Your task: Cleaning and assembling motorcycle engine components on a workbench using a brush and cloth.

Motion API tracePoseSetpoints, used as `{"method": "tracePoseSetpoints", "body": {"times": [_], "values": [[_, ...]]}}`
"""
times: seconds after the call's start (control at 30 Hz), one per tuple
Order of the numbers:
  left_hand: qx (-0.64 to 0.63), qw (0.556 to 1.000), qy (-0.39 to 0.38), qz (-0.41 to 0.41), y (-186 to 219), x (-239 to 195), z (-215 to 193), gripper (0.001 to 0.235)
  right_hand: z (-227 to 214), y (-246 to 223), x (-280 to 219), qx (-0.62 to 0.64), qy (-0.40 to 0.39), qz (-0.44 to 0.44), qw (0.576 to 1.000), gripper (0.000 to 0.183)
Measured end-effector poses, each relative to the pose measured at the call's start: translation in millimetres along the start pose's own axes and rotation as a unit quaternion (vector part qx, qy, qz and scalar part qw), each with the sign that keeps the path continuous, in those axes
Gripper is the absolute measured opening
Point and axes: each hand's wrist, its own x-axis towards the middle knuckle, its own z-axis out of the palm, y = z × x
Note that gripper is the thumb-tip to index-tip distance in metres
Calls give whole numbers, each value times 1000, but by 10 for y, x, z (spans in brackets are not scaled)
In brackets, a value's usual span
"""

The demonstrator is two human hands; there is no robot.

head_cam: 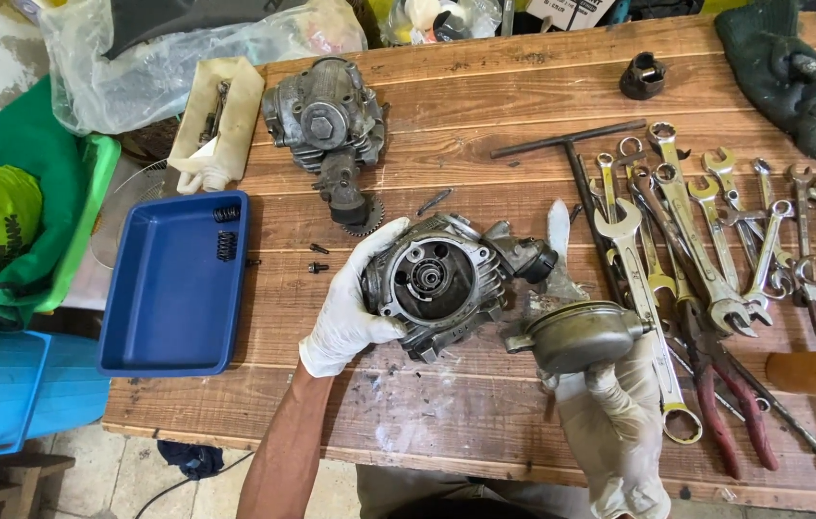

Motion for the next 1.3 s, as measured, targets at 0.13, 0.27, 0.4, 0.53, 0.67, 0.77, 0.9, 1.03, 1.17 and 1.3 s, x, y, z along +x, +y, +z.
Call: {"method": "tracePoseSetpoints", "body": {"times": [0.13,0.27,0.4,0.53,0.67,0.77,0.9,1.03,1.17,1.3], "values": [[-2,1000,-4,-2,32,8,22,117,51,-24,-5,10,-12,8,1000,63],[10,1000,1,-4,10,4,6,117,152,-38,11,-29,4,-9,1000,58],[30,1000,3,-3,26,-2,7,119,302,-83,83,-80,-1,46,996,74],[37,999,-4,9,64,0,21,119,476,3,190,-122,7,48,991,75],[39,999,-2,12,107,-8,33,116,776,99,260,-276,-59,60,958,63],[53,998,3,15,108,-20,11,113,856,214,281,-307,-78,58,947,56],[48,999,-3,21,116,-12,-10,115,1055,188,300,-319,-77,68,942,58],[108,994,4,28,111,-17,-47,113,1200,129,327,-345,-34,95,933,49],[145,989,-6,41,93,-26,-74,110,1363,97,325,-408,-27,112,906,48],[181,982,-6,50,61,-34,-100,113,1274,162,325,-398,-14,107,911,42]]}}
